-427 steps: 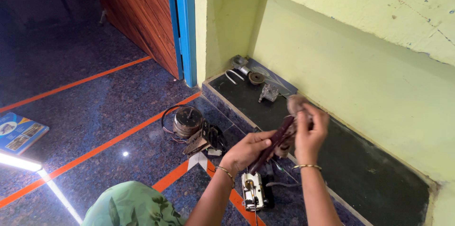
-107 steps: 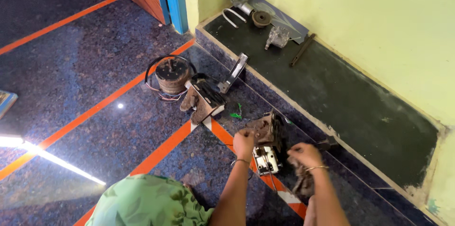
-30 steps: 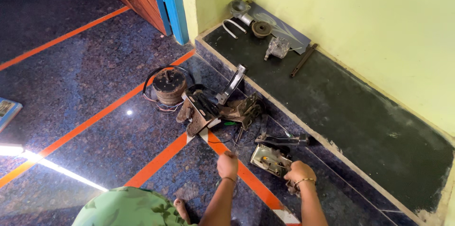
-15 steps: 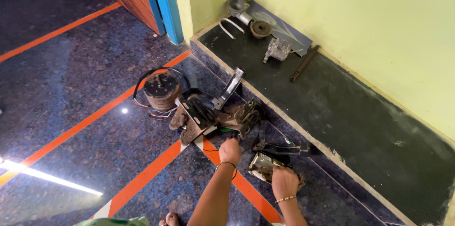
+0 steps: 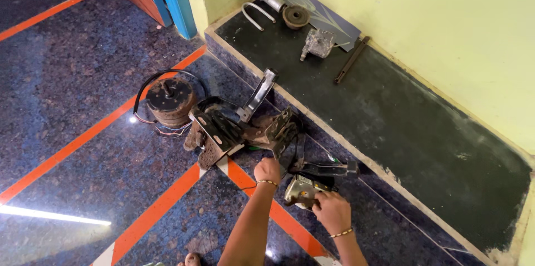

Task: The person sits on the floor and wipes various metal tools with a cloth. They handle a long metal rod, a wrench, and small metal parts one by one, cleaning them and placing them on a nearby ledge.

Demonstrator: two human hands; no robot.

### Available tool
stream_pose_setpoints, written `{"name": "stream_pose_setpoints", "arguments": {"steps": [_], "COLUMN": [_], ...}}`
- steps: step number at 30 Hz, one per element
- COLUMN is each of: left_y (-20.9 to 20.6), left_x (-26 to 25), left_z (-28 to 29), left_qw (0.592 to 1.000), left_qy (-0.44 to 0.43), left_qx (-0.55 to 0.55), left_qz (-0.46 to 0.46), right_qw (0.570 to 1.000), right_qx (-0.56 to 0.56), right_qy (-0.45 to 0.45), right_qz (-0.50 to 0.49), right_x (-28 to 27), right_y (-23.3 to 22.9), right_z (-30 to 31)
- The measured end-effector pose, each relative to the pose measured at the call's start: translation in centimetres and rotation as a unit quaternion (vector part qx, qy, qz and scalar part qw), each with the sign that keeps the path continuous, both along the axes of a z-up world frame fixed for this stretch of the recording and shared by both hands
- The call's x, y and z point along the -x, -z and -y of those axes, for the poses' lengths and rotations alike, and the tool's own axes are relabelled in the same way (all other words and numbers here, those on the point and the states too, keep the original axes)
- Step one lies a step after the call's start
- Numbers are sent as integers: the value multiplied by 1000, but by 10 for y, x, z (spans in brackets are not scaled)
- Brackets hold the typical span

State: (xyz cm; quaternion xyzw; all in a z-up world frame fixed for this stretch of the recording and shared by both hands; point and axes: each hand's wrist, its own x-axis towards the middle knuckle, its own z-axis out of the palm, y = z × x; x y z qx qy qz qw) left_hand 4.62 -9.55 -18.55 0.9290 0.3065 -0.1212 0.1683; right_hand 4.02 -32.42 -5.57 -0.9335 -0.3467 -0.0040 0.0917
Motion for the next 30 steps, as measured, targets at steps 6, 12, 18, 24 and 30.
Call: {"name": "stream_pose_setpoints", "arguments": {"steps": [6,12,18,24,30], "left_y": [-23,-29,-89,-86,-40], "left_x": [28,53,72,83,82], "left_z": [-5,-4,5,1,-15], "left_qw": [975,561,509,459,494], "left_qy": [-118,-245,-280,-383,-496], "left_qx": [148,697,752,751,670], "left_qz": [114,374,310,280,247], "right_qw": [979,910,798,843,763], "right_qx": [-88,-186,-310,-306,-394], "right_qy": [118,146,128,118,228], "right_qz": [-139,-341,-501,-426,-458], "right_x": [-24,-49,-10,18,-2], "right_y": [-18,-47,-35,-51,-60], "right_z": [10,-13,-74,-98,-72]}}
